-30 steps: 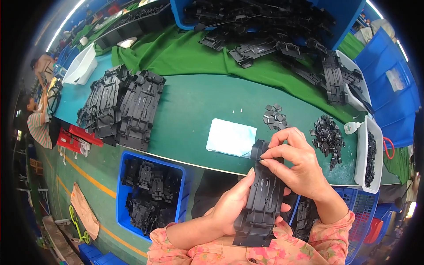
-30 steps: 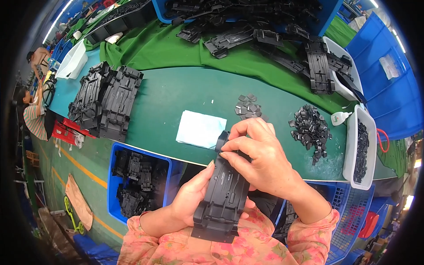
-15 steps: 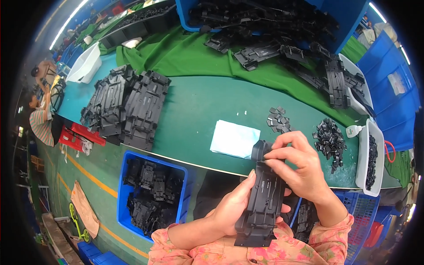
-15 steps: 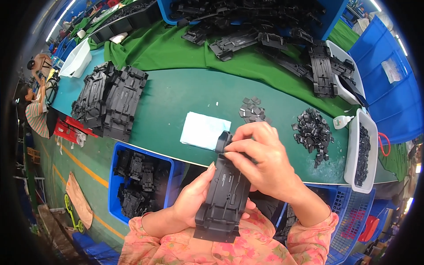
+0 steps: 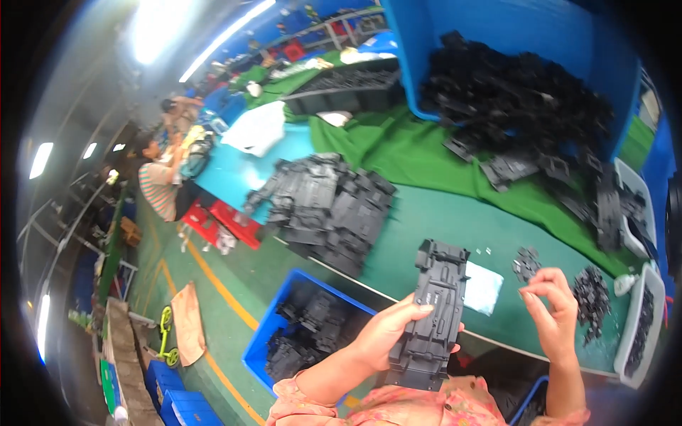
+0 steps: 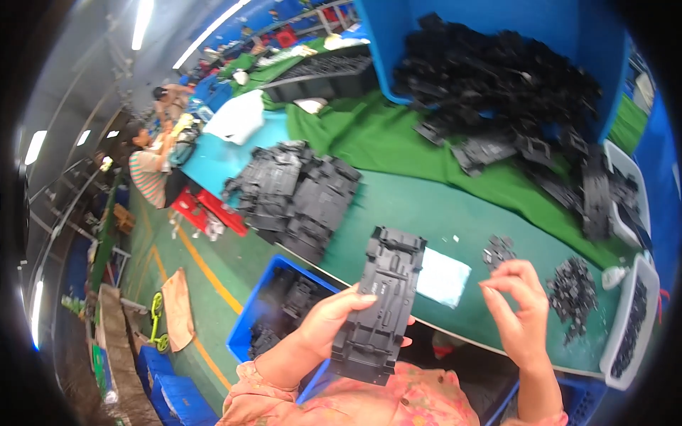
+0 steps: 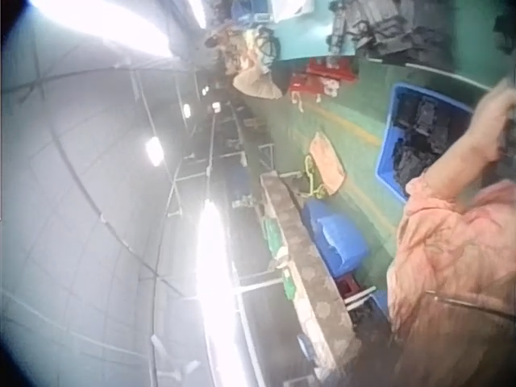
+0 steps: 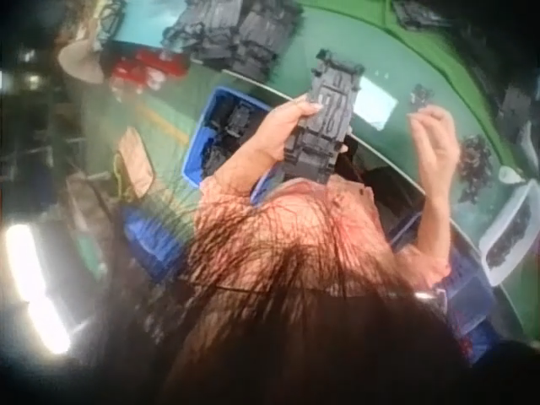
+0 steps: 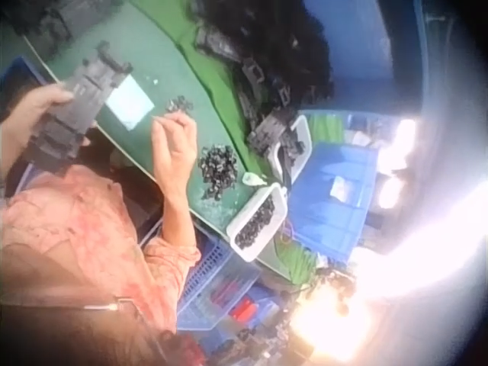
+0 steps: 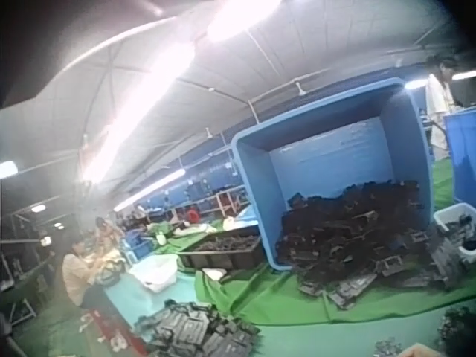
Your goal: The person assembles toy car chassis by picking up small pieces from the table, touching them against a pad, and pressing them onto the chassis parts by hand.
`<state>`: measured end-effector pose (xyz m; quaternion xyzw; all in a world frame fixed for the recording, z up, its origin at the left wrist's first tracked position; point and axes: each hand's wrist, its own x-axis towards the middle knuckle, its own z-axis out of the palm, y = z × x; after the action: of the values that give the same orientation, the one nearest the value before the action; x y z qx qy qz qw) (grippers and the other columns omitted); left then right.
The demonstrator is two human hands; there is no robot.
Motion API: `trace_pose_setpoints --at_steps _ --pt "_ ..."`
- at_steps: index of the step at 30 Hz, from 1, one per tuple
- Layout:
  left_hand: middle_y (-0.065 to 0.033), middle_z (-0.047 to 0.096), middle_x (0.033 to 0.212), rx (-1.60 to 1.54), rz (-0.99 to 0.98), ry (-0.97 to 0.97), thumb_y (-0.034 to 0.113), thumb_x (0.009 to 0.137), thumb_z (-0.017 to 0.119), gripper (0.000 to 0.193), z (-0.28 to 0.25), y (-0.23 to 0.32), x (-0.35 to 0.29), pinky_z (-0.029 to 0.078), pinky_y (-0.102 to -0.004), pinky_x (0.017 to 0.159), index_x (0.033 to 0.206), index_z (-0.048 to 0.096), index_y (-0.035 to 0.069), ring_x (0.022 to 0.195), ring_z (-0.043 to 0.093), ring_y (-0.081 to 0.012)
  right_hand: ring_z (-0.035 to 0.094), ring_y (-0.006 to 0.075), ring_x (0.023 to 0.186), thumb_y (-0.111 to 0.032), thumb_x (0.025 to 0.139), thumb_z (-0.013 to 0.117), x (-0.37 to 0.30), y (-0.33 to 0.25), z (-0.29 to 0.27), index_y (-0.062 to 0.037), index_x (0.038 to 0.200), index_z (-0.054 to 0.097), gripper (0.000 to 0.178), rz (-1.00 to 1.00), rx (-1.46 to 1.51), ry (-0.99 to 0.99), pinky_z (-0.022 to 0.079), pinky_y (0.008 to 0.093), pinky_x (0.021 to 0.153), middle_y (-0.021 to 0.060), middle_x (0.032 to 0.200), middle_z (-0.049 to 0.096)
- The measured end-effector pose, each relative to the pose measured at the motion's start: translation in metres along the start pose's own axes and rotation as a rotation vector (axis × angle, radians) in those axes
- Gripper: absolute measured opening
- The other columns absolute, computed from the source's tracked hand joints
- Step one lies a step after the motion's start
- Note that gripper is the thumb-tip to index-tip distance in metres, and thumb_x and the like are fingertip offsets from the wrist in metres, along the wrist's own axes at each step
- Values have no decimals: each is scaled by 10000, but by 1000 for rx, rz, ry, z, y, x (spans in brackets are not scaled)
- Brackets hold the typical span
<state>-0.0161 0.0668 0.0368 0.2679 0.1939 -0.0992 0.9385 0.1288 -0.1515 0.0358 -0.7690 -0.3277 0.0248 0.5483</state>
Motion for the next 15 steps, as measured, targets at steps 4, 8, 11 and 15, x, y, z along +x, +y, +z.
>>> trace_pose_setpoints --at_steps 4,8,11,15 --pt "-61 611 1105 380 239 97 123 926 522 366 -6 38 -26 511 -297 823 1272 468 16 934 620 -141 536 177 824 10 756 641 0 -1 -1 24 793 624 42 76 57 9 423 275 739 87 902 541" --pt "-85 571 1220 713 587 317 109 891 594 486 -31 110 -46 445 -317 944 1322 422 -35 1074 560 -160 534 174 805 0 750 641 8 3 7 24 774 623 39 79 42 -12 419 274 726 88 894 544" --pt "-99 609 1147 736 677 289 94 886 589 424 -50 182 -67 487 -312 890 1263 463 -54 995 605 -172 536 171 795 2 742 642 8 4 8 25 761 624 35 47 12 -7 417 276 707 87 885 547" --pt "-89 659 1025 696 678 464 99 874 602 322 -88 261 -75 511 -294 812 1164 554 -34 882 637 -154 532 174 780 -1 736 644 11 11 10 23 752 625 34 121 9 40 419 280 686 84 857 540"
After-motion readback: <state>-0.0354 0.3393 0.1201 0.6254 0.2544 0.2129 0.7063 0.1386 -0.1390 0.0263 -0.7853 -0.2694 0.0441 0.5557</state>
